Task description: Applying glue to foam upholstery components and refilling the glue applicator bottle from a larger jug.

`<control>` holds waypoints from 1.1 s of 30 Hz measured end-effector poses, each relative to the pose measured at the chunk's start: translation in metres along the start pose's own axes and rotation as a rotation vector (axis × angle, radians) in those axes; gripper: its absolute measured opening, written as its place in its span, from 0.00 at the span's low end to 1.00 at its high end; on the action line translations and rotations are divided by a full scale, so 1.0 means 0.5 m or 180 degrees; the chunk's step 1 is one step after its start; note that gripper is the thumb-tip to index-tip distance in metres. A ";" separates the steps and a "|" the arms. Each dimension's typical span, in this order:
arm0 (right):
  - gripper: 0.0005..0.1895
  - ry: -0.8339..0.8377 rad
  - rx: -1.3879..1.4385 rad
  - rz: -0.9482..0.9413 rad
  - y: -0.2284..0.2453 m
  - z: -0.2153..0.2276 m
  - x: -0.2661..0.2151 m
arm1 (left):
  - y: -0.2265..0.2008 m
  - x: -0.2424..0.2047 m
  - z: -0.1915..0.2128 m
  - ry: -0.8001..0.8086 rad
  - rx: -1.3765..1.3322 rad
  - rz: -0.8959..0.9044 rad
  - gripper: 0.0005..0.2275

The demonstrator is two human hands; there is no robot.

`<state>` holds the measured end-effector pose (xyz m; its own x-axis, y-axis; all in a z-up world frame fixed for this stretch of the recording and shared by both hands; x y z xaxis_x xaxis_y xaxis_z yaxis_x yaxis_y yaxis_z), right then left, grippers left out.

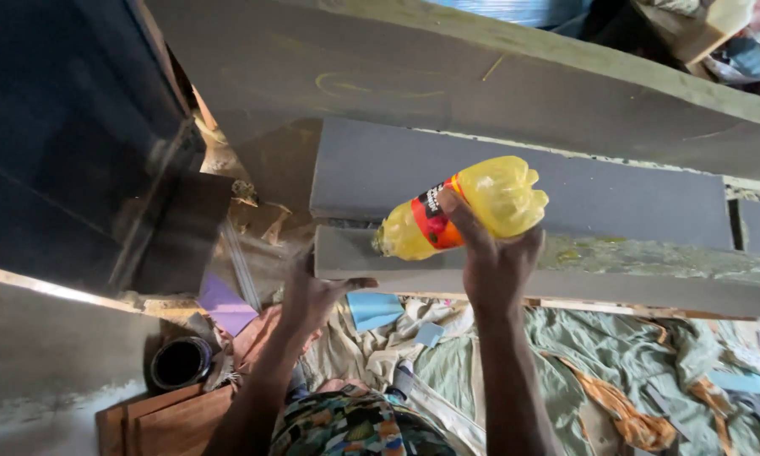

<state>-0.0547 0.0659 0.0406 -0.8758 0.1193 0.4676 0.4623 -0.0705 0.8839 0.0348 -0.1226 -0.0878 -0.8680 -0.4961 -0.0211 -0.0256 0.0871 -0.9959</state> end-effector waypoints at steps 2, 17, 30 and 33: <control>0.25 -0.0016 -0.0191 0.0257 -0.010 0.029 0.027 | -0.006 -0.005 0.000 -0.0039 0.0038 -0.0087 0.31; 0.25 0.1058 -0.0458 0.0219 0.055 -0.100 0.032 | -0.011 -0.007 -0.022 0.0052 -0.0031 -0.0252 0.30; 0.15 0.2138 -0.0551 -0.0183 0.162 -0.141 0.034 | -0.008 -0.015 -0.038 0.0002 -0.0093 0.0035 0.26; 0.19 0.1914 -0.0465 0.0117 0.126 -0.155 0.050 | -0.048 -0.021 -0.032 -0.0010 -0.0006 -0.0048 0.26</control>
<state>-0.0583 -0.0124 0.1073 -0.8041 -0.4616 0.3745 0.5071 -0.2039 0.8374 0.0367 -0.1054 -0.0622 -0.8659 -0.5001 -0.0063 -0.0397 0.0813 -0.9959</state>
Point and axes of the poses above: each hand's wrist, its own x-axis towards the middle knuckle, its own z-axis out of the back of the hand, y = z × x, the point moved 5 cm from there along x, towards the middle knuckle, and after that the axes turned 4 degrees about z, right-handed, at the moved point
